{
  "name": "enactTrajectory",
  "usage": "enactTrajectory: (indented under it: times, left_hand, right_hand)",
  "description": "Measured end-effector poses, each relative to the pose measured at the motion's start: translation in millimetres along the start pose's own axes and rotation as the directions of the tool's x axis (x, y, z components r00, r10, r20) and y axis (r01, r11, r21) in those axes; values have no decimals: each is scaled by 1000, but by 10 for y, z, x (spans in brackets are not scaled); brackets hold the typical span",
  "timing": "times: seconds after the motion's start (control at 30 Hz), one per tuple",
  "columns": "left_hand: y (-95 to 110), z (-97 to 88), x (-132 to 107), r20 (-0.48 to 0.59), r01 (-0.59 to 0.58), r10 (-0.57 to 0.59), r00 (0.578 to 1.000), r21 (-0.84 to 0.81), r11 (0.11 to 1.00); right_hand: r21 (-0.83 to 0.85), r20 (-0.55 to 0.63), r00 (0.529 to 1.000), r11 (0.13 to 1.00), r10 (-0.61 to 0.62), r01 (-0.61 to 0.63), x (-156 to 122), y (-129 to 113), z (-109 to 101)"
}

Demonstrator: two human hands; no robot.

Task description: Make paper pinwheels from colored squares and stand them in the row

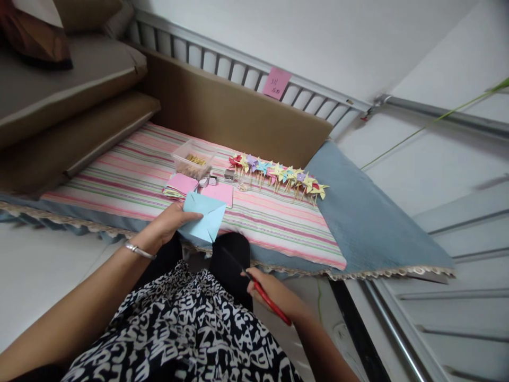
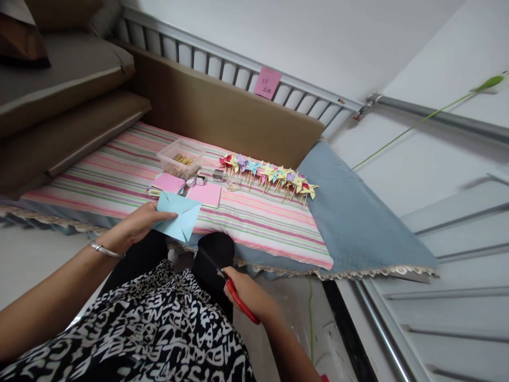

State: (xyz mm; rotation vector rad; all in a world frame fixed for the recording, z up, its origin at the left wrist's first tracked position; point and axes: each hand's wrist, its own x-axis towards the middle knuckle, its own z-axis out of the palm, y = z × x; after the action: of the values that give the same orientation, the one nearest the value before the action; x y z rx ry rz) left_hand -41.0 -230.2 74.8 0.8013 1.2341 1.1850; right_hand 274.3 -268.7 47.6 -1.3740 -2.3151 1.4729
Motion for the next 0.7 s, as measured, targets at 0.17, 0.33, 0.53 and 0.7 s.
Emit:
enactTrajectory:
  times: [0.17, 0.33, 0.53, 0.7]
  left_hand:
    - [-82, 102, -38, 152, 80, -93, 984, 88, 993]
    - [-187, 264, -106, 317, 125, -173, 932, 164, 978]
    - [-247, 328, -144, 379, 160, -221, 899, 186, 969]
    - [-277, 294, -98, 342, 173, -196, 919, 97, 980]
  right_hand:
    - [276, -384, 918, 961, 102, 9, 184, -111, -119]
    - [316, -450, 891, 922, -62, 224, 428, -513, -200]
    - [153, -397, 905, 961, -153, 229, 634, -685, -132]
    - [275, -467, 879, 928, -101, 253, 656, -685, -111]
